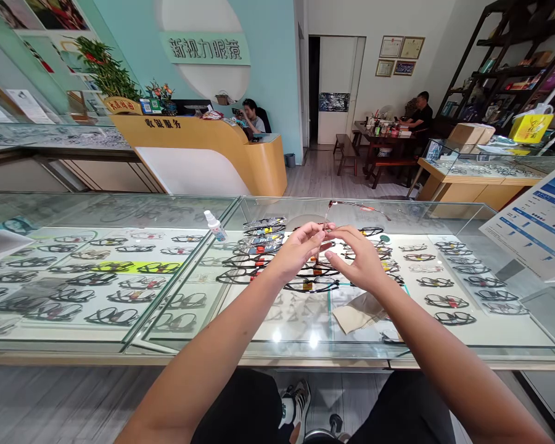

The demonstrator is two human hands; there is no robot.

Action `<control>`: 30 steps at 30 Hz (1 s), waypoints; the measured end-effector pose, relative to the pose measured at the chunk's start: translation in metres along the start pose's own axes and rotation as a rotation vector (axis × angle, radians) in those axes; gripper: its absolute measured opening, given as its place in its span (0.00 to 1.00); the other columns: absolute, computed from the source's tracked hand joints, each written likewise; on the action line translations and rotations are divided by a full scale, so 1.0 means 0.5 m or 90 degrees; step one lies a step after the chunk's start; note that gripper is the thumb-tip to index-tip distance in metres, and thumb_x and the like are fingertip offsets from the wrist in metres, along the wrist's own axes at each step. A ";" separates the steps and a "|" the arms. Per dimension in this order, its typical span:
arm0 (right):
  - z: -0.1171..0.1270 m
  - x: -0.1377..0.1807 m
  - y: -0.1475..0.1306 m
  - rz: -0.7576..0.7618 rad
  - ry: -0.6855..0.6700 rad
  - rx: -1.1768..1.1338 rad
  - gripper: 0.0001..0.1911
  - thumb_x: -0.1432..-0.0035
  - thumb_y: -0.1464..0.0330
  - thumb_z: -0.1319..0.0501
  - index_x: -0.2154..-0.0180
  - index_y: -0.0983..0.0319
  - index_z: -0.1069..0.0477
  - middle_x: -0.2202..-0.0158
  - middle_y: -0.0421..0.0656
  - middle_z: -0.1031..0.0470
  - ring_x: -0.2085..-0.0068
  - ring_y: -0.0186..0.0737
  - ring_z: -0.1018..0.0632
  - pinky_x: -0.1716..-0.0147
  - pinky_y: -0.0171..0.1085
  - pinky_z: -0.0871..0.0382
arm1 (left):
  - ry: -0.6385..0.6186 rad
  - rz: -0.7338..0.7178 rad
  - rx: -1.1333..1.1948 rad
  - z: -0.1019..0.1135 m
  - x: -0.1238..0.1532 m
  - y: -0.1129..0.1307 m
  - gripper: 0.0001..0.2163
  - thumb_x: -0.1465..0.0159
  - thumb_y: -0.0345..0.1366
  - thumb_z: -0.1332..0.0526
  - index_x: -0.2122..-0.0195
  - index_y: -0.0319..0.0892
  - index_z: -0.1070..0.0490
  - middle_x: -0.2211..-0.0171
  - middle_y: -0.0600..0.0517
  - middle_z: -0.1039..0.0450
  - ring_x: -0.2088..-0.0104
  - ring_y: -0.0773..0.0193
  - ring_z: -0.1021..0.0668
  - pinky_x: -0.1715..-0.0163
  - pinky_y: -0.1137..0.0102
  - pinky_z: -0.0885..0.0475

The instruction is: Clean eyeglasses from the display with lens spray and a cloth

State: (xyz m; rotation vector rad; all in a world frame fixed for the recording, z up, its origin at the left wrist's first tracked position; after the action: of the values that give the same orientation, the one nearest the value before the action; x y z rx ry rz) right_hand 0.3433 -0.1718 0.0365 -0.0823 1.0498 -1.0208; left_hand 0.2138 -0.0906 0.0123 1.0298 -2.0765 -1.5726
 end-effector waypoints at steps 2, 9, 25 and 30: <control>-0.005 0.001 0.006 -0.017 -0.001 0.010 0.17 0.34 0.59 0.32 0.44 0.51 0.25 0.45 0.49 0.21 0.43 0.55 0.20 0.44 0.55 0.25 | 0.000 -0.007 -0.009 0.000 -0.001 -0.007 0.15 0.37 0.48 0.26 0.63 0.43 0.25 0.37 0.49 0.26 0.39 0.58 0.23 0.33 0.57 0.30; -0.024 0.009 0.027 -0.065 -0.010 0.041 0.20 0.38 0.57 0.29 0.46 0.53 0.24 0.42 0.51 0.23 0.43 0.60 0.21 0.43 0.58 0.26 | 0.030 -0.007 -0.088 0.009 -0.008 -0.034 0.15 0.39 0.49 0.25 0.59 0.44 0.19 0.34 0.45 0.28 0.33 0.49 0.27 0.33 0.56 0.34; -0.024 0.007 0.028 -0.089 -0.020 0.066 0.14 0.29 0.59 0.39 0.46 0.56 0.25 0.43 0.53 0.23 0.44 0.58 0.20 0.45 0.57 0.24 | 0.056 -0.045 -0.139 0.000 0.001 -0.021 0.16 0.38 0.47 0.27 0.55 0.44 0.18 0.51 0.47 0.19 0.49 0.54 0.22 0.47 0.63 0.30; -0.021 0.005 0.019 -0.092 -0.030 0.082 0.16 0.26 0.57 0.42 0.46 0.58 0.25 0.44 0.53 0.21 0.41 0.57 0.22 0.42 0.57 0.26 | 0.059 -0.030 -0.060 0.008 -0.001 -0.020 0.20 0.39 0.45 0.26 0.48 0.46 0.25 0.47 0.46 0.19 0.44 0.54 0.21 0.43 0.61 0.31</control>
State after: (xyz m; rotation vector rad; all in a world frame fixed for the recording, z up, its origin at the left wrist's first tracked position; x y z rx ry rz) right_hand 0.3421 -0.1642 0.0244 -0.0776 0.9423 -1.2093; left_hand 0.2151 -0.0888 0.0020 1.1033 -1.9121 -1.5971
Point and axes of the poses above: each hand's wrist, its own x-axis away from the middle knuckle, its own z-axis out of the back of the hand, y = z × x, the point moved 6 cm from there along -x, towards the middle knuckle
